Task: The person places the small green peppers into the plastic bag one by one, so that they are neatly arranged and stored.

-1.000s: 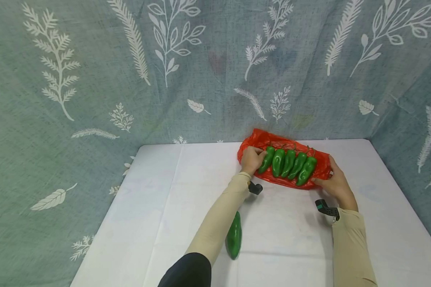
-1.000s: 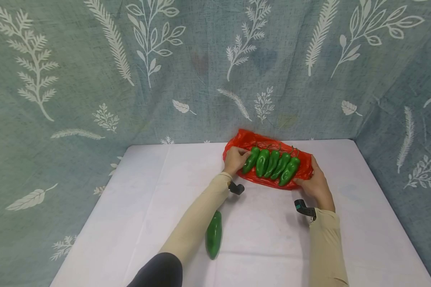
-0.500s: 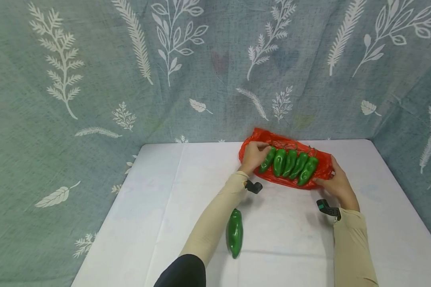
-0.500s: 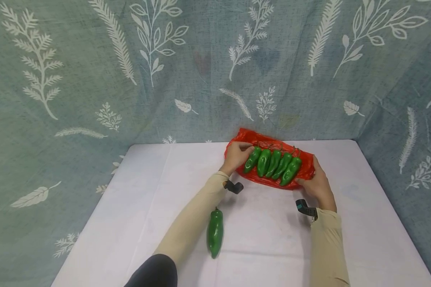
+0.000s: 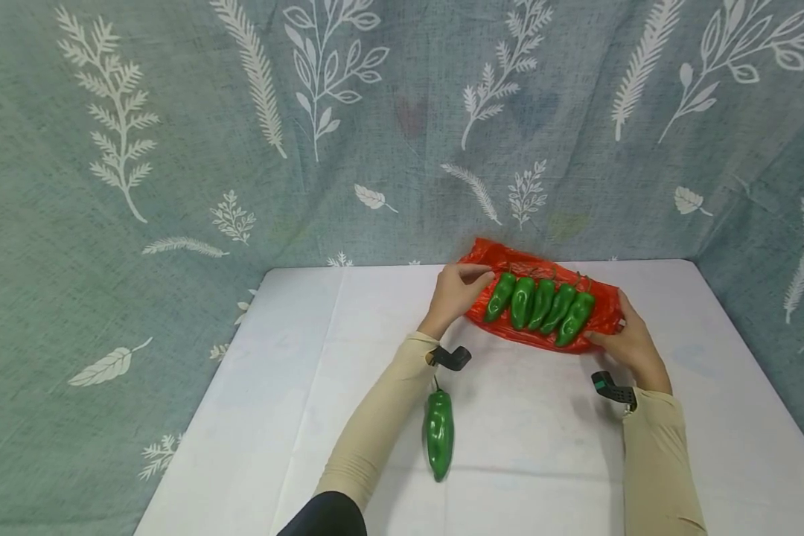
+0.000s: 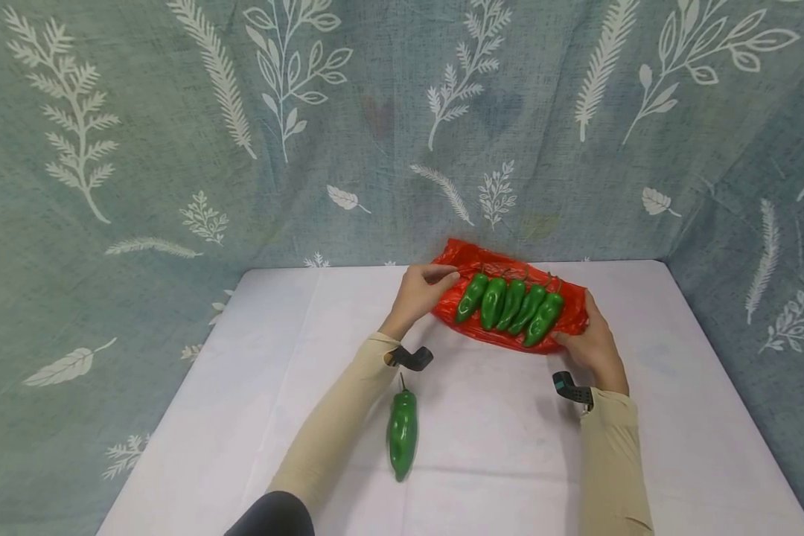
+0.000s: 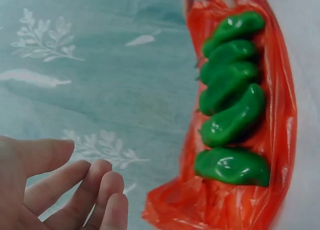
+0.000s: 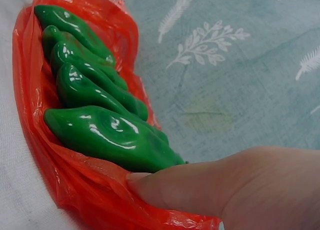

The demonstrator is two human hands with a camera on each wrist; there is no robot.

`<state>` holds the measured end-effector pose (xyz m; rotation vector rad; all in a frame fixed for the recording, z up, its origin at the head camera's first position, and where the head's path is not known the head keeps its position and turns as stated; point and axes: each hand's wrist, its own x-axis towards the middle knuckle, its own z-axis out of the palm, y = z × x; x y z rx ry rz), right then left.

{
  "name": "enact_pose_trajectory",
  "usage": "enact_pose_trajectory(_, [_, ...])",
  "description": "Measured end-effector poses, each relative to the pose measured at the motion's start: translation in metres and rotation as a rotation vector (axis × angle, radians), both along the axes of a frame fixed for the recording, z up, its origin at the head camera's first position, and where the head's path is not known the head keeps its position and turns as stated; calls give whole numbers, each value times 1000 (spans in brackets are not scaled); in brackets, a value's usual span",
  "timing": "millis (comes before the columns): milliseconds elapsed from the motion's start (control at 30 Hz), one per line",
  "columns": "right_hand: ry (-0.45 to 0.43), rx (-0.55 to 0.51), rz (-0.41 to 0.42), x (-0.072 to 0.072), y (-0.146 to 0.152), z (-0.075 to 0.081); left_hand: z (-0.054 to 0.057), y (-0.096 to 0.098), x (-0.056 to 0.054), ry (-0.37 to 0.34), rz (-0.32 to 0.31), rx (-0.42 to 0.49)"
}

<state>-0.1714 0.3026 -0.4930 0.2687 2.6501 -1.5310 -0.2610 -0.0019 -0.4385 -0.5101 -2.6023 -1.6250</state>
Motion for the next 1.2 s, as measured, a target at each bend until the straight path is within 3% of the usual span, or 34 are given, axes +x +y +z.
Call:
enact_pose_trajectory(367, [-9,-3,11,1,1,-2,13,-35,35,-3,-13,39])
enact_pose_trajectory(700, [75,10,49,-2,4,2,27,-60,58,12,8,47])
enact_pose_trajectory(900, [67,3,47,-1,2,3,26,-73,74,-19,28,30])
enact_pose_trajectory(1200, [7,4,29,1,1,3,15,-98,107,-79,87,22])
